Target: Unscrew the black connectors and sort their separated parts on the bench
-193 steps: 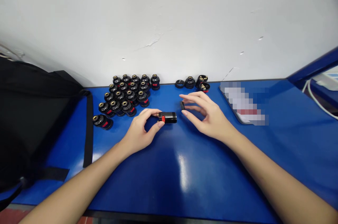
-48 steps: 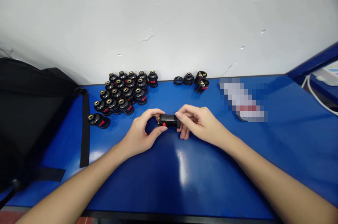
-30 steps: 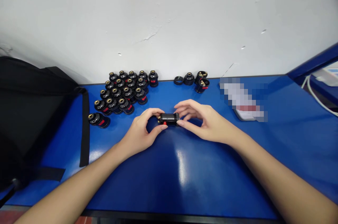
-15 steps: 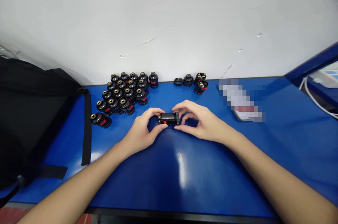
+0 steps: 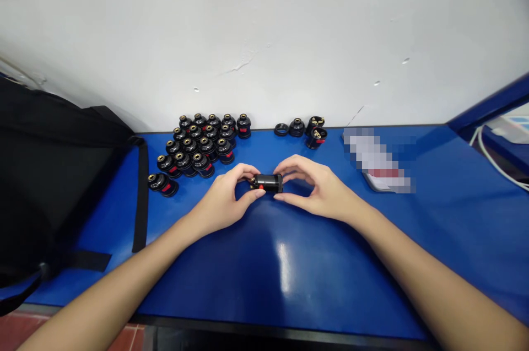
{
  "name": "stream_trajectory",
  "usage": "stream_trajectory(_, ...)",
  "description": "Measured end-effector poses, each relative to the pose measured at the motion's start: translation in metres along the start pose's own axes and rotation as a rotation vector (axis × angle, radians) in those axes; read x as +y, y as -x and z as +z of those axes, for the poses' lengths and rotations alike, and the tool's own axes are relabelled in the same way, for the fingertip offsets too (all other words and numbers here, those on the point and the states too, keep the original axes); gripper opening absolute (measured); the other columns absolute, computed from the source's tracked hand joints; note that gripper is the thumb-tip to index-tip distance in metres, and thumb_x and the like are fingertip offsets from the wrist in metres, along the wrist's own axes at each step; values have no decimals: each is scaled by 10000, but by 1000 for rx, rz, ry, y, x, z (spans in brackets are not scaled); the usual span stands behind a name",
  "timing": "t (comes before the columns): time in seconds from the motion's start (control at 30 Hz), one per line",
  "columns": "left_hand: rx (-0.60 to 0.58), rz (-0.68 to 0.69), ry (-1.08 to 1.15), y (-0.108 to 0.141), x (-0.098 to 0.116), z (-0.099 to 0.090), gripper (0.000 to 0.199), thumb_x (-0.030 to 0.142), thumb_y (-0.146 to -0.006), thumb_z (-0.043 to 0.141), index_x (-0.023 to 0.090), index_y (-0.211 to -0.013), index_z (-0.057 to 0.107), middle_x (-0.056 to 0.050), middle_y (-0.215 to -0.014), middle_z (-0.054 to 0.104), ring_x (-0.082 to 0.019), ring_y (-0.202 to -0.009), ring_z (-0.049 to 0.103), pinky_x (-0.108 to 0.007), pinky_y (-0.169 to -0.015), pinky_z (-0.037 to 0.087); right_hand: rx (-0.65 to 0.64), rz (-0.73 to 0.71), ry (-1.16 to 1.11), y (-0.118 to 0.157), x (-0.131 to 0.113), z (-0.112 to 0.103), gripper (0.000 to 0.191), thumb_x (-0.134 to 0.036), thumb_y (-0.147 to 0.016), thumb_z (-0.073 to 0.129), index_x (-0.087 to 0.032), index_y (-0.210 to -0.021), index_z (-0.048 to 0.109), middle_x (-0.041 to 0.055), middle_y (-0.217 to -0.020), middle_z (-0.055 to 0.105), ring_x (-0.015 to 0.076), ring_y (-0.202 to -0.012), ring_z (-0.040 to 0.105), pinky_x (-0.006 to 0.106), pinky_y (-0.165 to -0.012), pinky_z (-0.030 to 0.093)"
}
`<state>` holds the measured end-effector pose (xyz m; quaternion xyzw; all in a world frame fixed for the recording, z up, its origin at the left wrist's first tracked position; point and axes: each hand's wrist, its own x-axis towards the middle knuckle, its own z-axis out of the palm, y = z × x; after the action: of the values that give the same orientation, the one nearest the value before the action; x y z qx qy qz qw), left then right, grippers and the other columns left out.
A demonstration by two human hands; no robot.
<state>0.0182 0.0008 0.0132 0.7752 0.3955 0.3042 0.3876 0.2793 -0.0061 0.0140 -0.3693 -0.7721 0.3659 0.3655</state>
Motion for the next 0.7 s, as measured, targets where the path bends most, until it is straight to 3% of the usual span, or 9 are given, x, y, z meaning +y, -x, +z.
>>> stream_trajectory(0.13, 6, -1, 14, -6, 2, -1, 277, 328, -978, 707, 209, -1211, 616, -72, -1134, 748, -223, -1063, 729, -412, -984, 585, 29, 101, -29, -1, -4, 2, 350, -396, -977, 737, -234, -1260, 609, 56, -1029, 761, 193, -872, 779, 364, -856, 669)
stream_trajectory(0.3, 37, 89, 18, -18, -4, 3, 297, 323, -959, 730, 193, -1204, 625, -56, -1060, 729, -175, -930, 692, -343, -894, 596, 27, 257, -63, -2, -6, 5, 320, -487, -1128, 414, -225, -1274, 524, 7, -767, 747, 154, -584, 701, 298, -589, 605)
stream_trajectory(0.37, 78, 97, 78, -20, -10, 6, 302, 314, -964, 722, 180, -1213, 617, -57, -1029, 727, -168, -914, 698, -324, -875, 599, 29, 240, -17, -1, -3, 4, 330, -505, -1107, 469, -223, -1261, 548, 32, -839, 753, 167, -637, 713, 314, -605, 611)
stream_trajectory(0.47, 92, 88, 117, -21, -18, 9, 316, 309, -967, 718, 174, -1231, 610, -64, -1030, 727, -168, -921, 704, -318, -874, 600, 85, 96, 105, -1, 4, 2, 495, -470, -948, 768, -237, -1338, 572, 112, -1181, 714, 233, -941, 750, 374, -773, 655)
stream_trajectory(0.53, 79, 89, 116, -21, -21, 9, 317, 305, -970, 716, 176, -1238, 607, -71, -1060, 726, -169, -934, 702, -318, -873, 599, 100, -4, 138, -1, 8, 0, 519, -393, -910, 822, -259, -1355, 593, 127, -1351, 635, 257, -1099, 720, 400, -891, 654)
stream_trajectory(0.6, 65, 101, 93, -20, -21, 8, 309, 301, -973, 713, 178, -1236, 606, -68, -1064, 719, -164, -920, 692, -320, -870, 597, 79, -45, 141, -1, 9, -1, 396, -344, -954, 772, -267, -1316, 632, 113, -1350, 636, 241, -1091, 716, 403, -930, 645)
stream_trajectory(0.7, 59, 118, 68, -20, -20, 7, 295, 298, -983, 699, 178, -1235, 605, -57, -1033, 713, -158, -897, 679, -320, -868, 590, 51, 41, 119, -2, 7, -1, 358, -380, -987, 729, -255, -1309, 634, 80, -1140, 732, 201, -880, 747, 363, -803, 651)
